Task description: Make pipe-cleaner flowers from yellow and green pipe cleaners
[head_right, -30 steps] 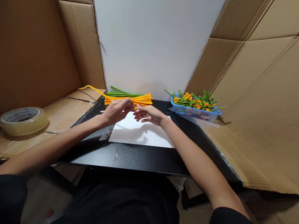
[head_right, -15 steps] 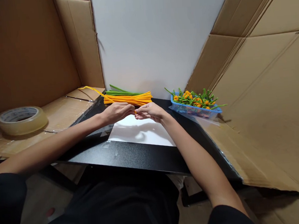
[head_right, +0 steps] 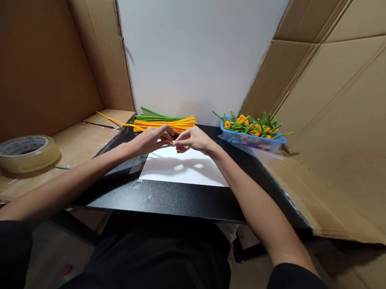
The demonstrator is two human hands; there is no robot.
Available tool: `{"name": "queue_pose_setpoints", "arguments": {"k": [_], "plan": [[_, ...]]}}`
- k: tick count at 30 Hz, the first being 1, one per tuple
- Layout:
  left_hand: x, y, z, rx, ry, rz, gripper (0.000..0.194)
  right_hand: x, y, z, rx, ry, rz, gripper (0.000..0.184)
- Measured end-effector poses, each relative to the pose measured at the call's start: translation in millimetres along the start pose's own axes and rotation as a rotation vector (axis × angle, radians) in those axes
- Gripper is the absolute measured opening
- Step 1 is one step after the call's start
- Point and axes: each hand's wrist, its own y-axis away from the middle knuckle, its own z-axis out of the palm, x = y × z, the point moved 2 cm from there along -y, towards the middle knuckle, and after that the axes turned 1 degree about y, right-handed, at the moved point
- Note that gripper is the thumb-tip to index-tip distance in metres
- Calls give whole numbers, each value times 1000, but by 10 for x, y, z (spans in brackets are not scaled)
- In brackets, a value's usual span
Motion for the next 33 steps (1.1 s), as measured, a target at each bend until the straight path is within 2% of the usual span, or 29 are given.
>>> {"name": "queue_pose_setpoints", "arguments": {"k": [5, 9, 11, 16, 21, 27, 29, 33], "plan": [[-111, -17, 8, -89, 332, -189, 33, 13, -13, -7, -79, 80, -122, 28], [-228, -19, 7, -90, 676, -268, 40, 30, -14, 18, -30, 134, -230, 26], [-278, -20, 11, -90, 751, -270, 41, 31, -7, 23, 6, 172, -270, 24], [-323, -29, 59, -168, 765, -232, 30, 9, 21, 34, 40, 256, -303, 22], [-295, -24, 90, -172, 756, -254, 26, -52, 63, 61, 60, 362, -387, 21], [-192, 9, 57, -257, 771, -255, 26, -93, 99, 86, 77, 327, -427, 16], [-182, 5, 69, -236, 791, -259, 27, -91, 100, 74, 108, 323, -412, 14], [-208, -17, 133, -89, 757, -296, 26, -55, 68, 37, 168, 290, -381, 16]]}}
